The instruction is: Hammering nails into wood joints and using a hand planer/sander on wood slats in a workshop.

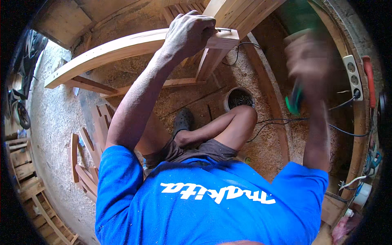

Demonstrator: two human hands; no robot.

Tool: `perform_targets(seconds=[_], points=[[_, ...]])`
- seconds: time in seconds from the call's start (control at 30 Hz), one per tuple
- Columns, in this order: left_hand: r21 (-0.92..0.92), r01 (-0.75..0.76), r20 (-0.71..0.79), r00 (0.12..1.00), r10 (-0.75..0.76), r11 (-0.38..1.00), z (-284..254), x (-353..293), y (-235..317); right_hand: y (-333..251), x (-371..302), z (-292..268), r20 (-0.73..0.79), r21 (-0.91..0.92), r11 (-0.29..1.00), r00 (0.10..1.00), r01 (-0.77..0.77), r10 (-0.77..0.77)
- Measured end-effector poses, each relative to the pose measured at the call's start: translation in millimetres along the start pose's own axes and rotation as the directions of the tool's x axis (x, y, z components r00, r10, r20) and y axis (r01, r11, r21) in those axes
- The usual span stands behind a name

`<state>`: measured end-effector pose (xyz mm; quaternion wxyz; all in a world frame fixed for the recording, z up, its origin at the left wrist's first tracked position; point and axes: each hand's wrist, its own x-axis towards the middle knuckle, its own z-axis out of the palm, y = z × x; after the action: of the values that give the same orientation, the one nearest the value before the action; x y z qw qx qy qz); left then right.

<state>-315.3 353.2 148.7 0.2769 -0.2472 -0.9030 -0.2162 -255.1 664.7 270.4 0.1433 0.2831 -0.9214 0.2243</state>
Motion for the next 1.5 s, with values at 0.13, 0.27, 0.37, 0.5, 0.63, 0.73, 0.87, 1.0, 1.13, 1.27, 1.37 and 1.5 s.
perform_targets(seconds=[0.13,0.27,0.37,0.5,0.63,0.73,0.87,1.0,1.13,1.27,1.37,1.5], points=[[-0.01,-0.093,0.007,0.996,0.093,0.996,-3,-4,-19,-25,-26,29,0.134,0.354,0.866,0.935,-0.354,0.327],[0.043,-0.165,-0.121,0.978,0.17,0.985,-1,-11,-11,-50,-82,50,0.08,0.726,0.598,0.905,-0.34,0.417],[-0.102,-0.084,-0.114,0.991,0.072,0.991,-5,3,-14,-47,-117,89,0.317,0.94,-0.028,0.839,-0.341,0.442],[-0.298,0.208,-0.204,0.94,-0.275,0.932,-34,-2,-3,4,-189,282,0.338,0.184,0.699,0.712,-0.691,0.615],[-0.002,0.041,-0.245,0.969,-0.04,0.999,-77,-38,-43,-55,-165,385,0.76,0.454,0.155,0.473,-0.877,0.446],[0.036,0.017,-0.178,0.984,-0.011,0.999,-99,-68,-42,-67,-190,477,0.727,0.498,0.257,0.56,-0.828,0.398],[0.141,0.13,0.038,0.99,-0.137,0.981,-92,-79,-3,-76,-204,498,0.618,0.225,0.576,0.572,-0.786,0.539],[0.342,0.082,0.142,0.98,-0.138,0.936,-84,-93,-6,-56,-209,487,0.501,0.155,0.741,0.699,-0.653,0.511],[0.323,0.097,0.106,0.985,-0.137,0.941,-94,-84,-10,-10,-207,478,0.314,0.271,0.702,0.75,-0.659,0.582],[0.439,0.144,-0.109,0.988,-0.107,0.887,-183,-59,-11,-6,-170,424,0.352,0.329,0.673,0.747,-0.663,0.564],[0.38,0.151,-0.374,0.927,0.003,0.912,-269,-37,0,-5,-160,399,0.381,0.335,0.563,0.655,-0.755,0.652],[-0.03,0.623,-0.521,0.657,-0.545,0.781,-369,-56,6,2,-76,334,-0.063,0.469,0.718,0.791,-0.515,0.609]])
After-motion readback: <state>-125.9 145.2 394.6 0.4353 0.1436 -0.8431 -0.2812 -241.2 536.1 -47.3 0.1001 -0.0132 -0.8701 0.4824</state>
